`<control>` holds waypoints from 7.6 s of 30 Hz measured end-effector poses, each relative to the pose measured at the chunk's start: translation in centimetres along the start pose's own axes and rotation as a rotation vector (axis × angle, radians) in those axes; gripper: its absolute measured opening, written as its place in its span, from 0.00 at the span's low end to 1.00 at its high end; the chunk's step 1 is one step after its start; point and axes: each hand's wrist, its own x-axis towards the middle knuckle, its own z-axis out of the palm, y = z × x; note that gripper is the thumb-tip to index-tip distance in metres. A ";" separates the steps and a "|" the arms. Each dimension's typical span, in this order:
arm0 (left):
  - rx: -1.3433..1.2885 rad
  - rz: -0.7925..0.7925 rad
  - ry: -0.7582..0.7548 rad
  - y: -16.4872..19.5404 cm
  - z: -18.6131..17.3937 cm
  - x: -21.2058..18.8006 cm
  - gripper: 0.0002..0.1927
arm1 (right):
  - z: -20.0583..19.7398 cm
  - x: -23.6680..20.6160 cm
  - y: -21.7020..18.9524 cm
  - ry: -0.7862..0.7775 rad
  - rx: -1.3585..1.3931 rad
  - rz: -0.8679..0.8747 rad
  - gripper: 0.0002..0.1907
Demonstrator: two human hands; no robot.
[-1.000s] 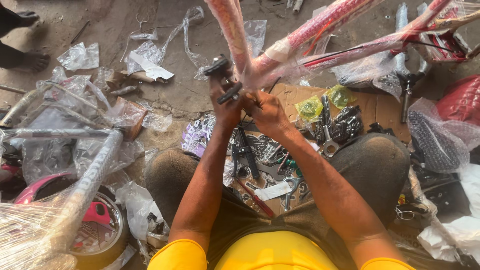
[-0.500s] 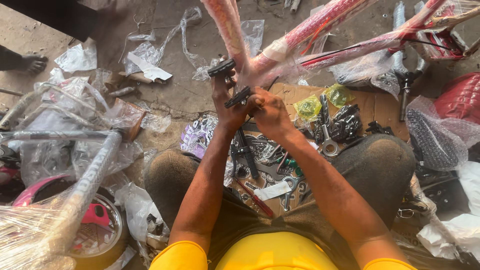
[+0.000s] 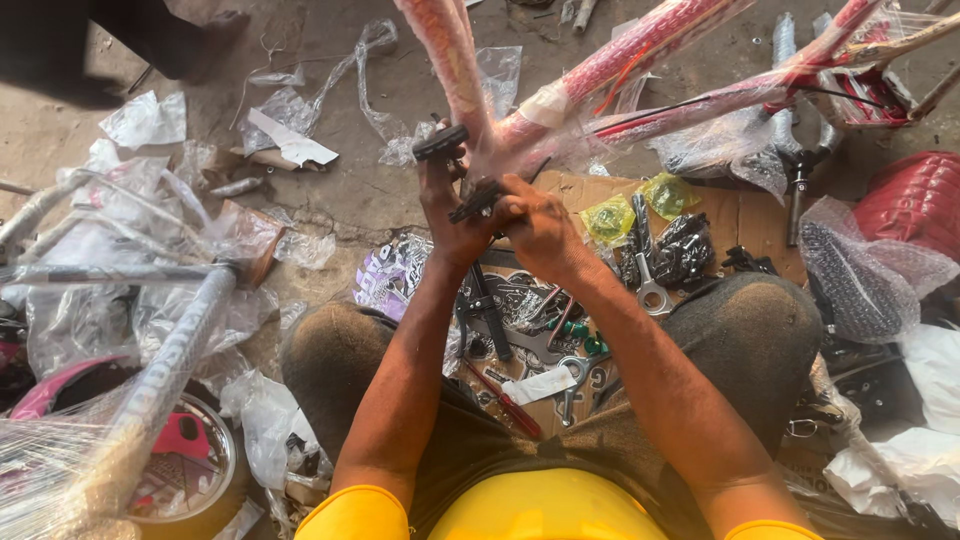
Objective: The person assembles a bicycle by attaching pedals and a rear fender to the frame. They use an Allen key to tighten the pedals and a screwdriver to secure the fender.
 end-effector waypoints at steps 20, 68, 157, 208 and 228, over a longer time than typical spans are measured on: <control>-0.029 -0.032 -0.038 1.8 -0.2 -0.1 0.58 | 0.5 1.6 5.3 0.062 0.533 0.083 0.15; -0.782 -0.305 -0.223 2.4 -3.4 1.5 0.47 | -0.2 0.0 0.5 0.015 0.161 -0.318 0.13; -0.363 -0.335 0.086 1.6 1.0 1.2 0.47 | -1.6 -2.0 -0.5 0.237 -0.351 -0.396 0.24; -0.015 -0.162 0.095 2.0 2.1 0.8 0.52 | -3.7 -2.2 -2.2 0.021 -0.394 0.113 0.20; -0.116 -0.283 0.126 2.4 1.7 1.1 0.50 | -2.9 -2.1 -1.2 0.051 -0.449 -0.146 0.23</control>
